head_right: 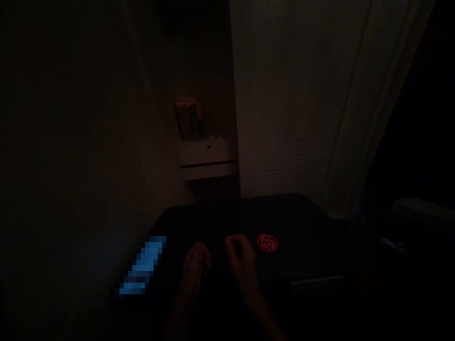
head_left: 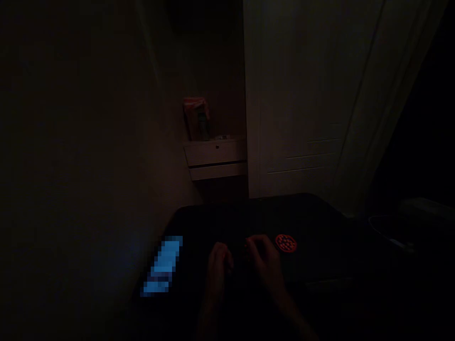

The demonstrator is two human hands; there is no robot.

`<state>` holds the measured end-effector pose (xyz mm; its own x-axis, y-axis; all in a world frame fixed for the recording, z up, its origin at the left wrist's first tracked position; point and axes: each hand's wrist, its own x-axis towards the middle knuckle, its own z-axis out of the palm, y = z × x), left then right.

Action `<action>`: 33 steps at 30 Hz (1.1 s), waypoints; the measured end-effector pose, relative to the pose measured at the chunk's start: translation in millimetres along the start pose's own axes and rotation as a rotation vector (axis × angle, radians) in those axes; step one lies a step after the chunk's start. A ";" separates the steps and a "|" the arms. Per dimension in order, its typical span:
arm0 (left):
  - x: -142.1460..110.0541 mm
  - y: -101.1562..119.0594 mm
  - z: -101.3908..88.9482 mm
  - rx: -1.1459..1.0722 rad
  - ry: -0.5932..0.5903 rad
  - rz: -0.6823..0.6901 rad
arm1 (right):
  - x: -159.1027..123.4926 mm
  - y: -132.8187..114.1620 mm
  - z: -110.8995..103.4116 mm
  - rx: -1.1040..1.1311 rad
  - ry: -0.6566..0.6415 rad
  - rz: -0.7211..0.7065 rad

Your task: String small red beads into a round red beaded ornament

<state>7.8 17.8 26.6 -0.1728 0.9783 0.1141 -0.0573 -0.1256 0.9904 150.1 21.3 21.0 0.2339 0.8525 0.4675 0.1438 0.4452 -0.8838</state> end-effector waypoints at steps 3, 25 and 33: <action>0.6 0.2 0.4 -0.019 0.009 -0.007 | -1.0 -3.0 -0.6 0.019 0.017 0.015; 2.8 25.8 -25.1 0.318 0.365 -0.053 | 16.3 0.5 -45.6 -0.246 -0.072 0.046; 11.2 9.2 -31.0 0.360 0.459 -0.273 | 3.7 39.9 -46.2 -0.280 -0.112 0.017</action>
<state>-25.2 22.5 34.6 -0.6063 0.7874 -0.1112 0.1611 0.2586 0.9524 201.1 29.5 -11.7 0.1331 0.8913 0.4335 0.4040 0.3506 -0.8449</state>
